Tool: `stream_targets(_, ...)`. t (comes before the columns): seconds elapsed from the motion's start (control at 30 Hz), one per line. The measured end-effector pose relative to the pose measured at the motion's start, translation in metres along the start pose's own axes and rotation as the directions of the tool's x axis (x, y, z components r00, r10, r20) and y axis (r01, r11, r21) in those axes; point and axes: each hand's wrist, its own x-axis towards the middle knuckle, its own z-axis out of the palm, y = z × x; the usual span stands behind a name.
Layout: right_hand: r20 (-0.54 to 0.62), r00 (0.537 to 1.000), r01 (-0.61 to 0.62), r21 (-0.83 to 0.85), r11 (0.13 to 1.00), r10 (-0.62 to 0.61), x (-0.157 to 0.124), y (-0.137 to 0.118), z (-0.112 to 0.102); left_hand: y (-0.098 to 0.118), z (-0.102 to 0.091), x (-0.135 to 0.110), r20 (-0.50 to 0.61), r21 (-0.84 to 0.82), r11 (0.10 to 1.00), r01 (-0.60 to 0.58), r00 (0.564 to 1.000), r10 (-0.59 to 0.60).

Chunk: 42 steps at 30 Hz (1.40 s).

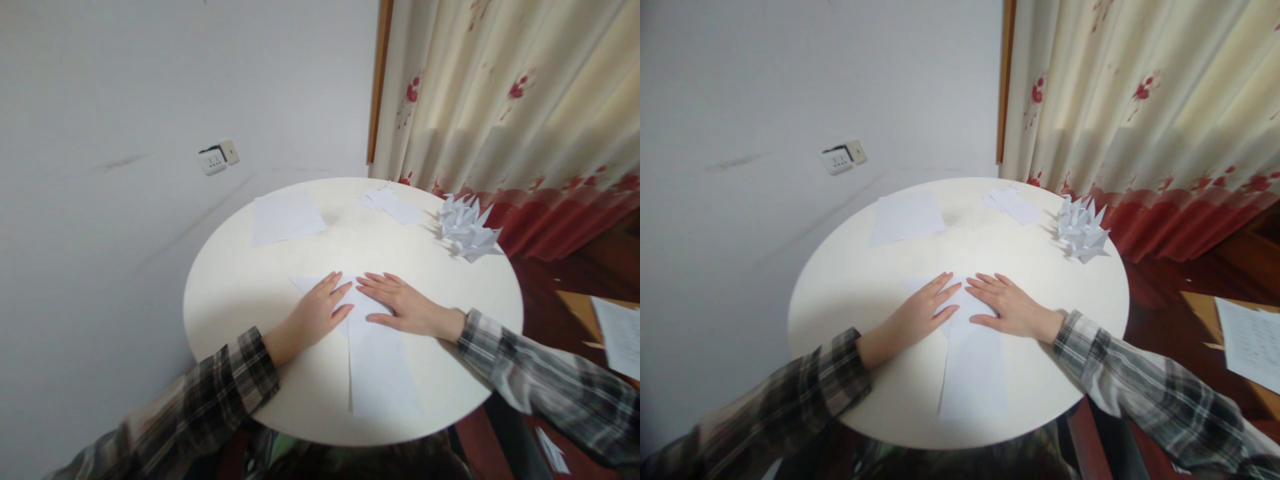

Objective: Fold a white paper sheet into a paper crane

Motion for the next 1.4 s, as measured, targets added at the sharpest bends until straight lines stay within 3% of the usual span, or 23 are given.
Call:
stream_targets(0.33,-0.012,1.000,0.012,0.016,1.000,-0.011,0.000,0.001,0.001,-0.001,0.001,0.000,0.001,-0.012,1.000,0.019,1.000,-0.019)
stream_targets(0.67,0.003,1.000,0.000,-0.040,0.999,0.000,0.018,0.016,-0.002,-0.022,0.006,0.016,0.041,0.014,0.998,0.062,0.997,-0.063)
stream_targets(0.87,0.027,1.000,-0.003,-0.050,0.999,0.005,0.020,0.014,-0.001,-0.021,-0.002,0.020,0.127,0.005,1.000,0.016,0.992,-0.016)
stream_targets(1.27,0.034,0.999,-0.030,0.067,0.997,0.028,0.006,0.032,-0.006,-0.013,-0.007,0.021,0.085,0.125,0.991,-0.043,0.996,0.033)
stream_targets(1.4,0.029,1.000,-0.014,0.091,0.996,0.012,0.003,0.032,-0.009,-0.008,-0.013,0.026,0.068,0.072,0.984,-0.163,0.985,0.158)
